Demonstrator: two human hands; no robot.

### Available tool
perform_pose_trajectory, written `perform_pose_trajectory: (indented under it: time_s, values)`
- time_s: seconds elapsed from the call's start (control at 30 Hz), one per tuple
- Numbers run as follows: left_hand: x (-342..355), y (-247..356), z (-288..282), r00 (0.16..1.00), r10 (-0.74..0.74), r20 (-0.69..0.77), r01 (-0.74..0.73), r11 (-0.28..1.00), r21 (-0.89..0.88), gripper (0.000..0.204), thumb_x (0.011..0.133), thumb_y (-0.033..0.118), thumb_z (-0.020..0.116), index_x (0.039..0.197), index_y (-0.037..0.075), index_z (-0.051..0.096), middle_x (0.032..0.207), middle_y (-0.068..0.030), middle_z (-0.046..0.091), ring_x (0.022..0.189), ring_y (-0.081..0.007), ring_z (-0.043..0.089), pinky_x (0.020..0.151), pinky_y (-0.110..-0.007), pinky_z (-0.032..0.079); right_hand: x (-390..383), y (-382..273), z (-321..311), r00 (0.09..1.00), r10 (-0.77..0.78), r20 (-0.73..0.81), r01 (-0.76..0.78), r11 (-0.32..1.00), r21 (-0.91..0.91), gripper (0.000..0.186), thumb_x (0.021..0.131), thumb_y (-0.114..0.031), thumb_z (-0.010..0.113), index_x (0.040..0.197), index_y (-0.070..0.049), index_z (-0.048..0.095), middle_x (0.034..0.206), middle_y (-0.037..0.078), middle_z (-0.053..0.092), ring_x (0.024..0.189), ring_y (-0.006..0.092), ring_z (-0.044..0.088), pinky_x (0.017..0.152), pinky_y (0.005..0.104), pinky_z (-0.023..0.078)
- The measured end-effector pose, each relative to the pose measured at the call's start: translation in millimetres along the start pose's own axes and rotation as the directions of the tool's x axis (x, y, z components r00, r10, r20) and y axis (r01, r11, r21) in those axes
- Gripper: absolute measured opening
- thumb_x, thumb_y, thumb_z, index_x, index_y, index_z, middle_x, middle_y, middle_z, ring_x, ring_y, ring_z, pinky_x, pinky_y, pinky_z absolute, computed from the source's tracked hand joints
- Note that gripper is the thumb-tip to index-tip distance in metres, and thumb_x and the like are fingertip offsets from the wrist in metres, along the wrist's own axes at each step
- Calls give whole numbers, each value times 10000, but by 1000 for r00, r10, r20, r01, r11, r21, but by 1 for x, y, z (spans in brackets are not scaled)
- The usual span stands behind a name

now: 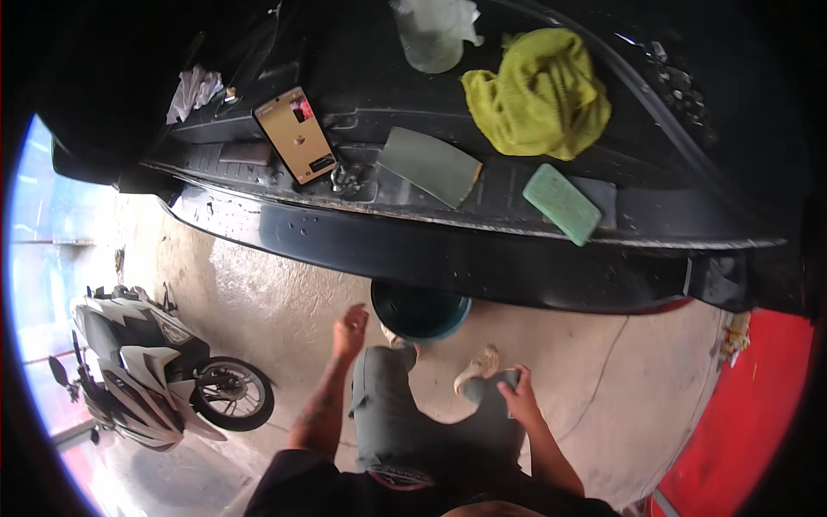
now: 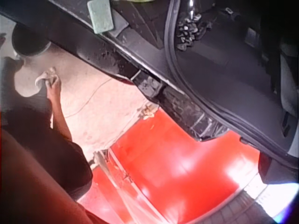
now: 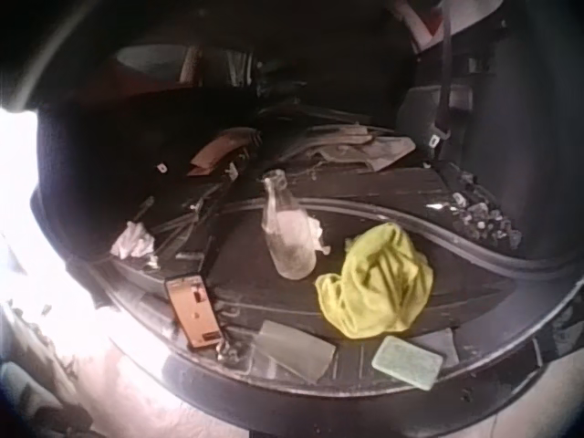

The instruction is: The person sands a car bumper using a sanding sponge with water from a bucket, answers a video call on a phone, props the phone inside the trunk, and sands the bumper using sandpaper.

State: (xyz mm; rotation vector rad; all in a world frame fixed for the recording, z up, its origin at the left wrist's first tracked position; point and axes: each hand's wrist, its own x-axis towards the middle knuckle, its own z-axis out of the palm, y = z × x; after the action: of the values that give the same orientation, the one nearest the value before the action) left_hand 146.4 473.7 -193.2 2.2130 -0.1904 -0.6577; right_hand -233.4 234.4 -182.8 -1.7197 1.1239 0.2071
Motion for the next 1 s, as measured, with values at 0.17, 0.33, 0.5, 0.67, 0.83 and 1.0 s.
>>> perform_pose_trajectory:
  time_s: [0.17, 0.33, 0.5, 0.67, 0.83, 1.0]
  values:
    - [46, -91, 83, 980, 156, -121, -146, 985, 86, 332, 867, 143, 691, 1189, 63, 669, 1150, -172, 663, 1101, -367, 629, 949, -445, 500, 175, -76, 121, 752, -407, 518, 530, 841, -109, 495, 893, -221, 695, 1306, -83, 459, 1272, 234, 519, 1188, 464, 543, 966, 499, 487]
    - [89, -80, 145, 959, 175, -223, -79, 921, 381, 456, 862, 237, 707, 1288, 120, 595, 1227, -148, 627, 1159, -353, 586, 979, -444, 463, 313, -54, 211, 725, -210, 656, 683, 341, -646, 425, 943, -179, 558, 1365, -137, 532, 1431, 208, 467, 1325, 430, 484, 1071, 569, 396]
    - [91, -70, 127, 962, 249, -111, -177, 882, 438, 507, 864, 304, 708, 1326, 142, 576, 1254, -167, 613, 1191, -373, 569, 994, -467, 463, 350, 1, 250, 809, -24, 588, 580, 198, -790, 403, 944, -222, 543, 1329, -137, 625, 1530, 182, 434, 1365, 386, 474, 1078, 617, 361]
    - [95, -82, 135, 950, 290, 115, -311, 848, 429, 550, 856, 341, 716, 1348, 148, 566, 1281, -176, 601, 1231, -383, 549, 1006, -478, 469, 375, 15, 249, 692, 174, 701, 695, 101, -712, 348, 910, -214, 594, 1222, -112, 707, 1381, 154, 605, 1252, 373, 589, 1014, 586, 444]
    - [83, -124, 113, 960, 78, -269, 64, 874, 482, 623, 850, 361, 728, 1362, 58, 544, 1241, -254, 628, 1217, -393, 575, 1045, -475, 452, 313, -40, 215, 680, -204, 705, 729, 83, -679, 335, 862, -99, 613, 1182, -118, 710, 1263, 117, 649, 1122, 335, 659, 930, 514, 515]
    - [68, -113, 107, 867, -498, 26, 479, 845, 238, 416, 871, 243, 647, 1214, 7, 640, 1074, -271, 704, 951, -385, 724, 768, -482, 598, 284, -38, 157, 443, -736, 511, 896, 351, -271, 359, 894, -120, 638, 1251, -158, 618, 1196, 123, 579, 1076, 337, 640, 903, 485, 516]
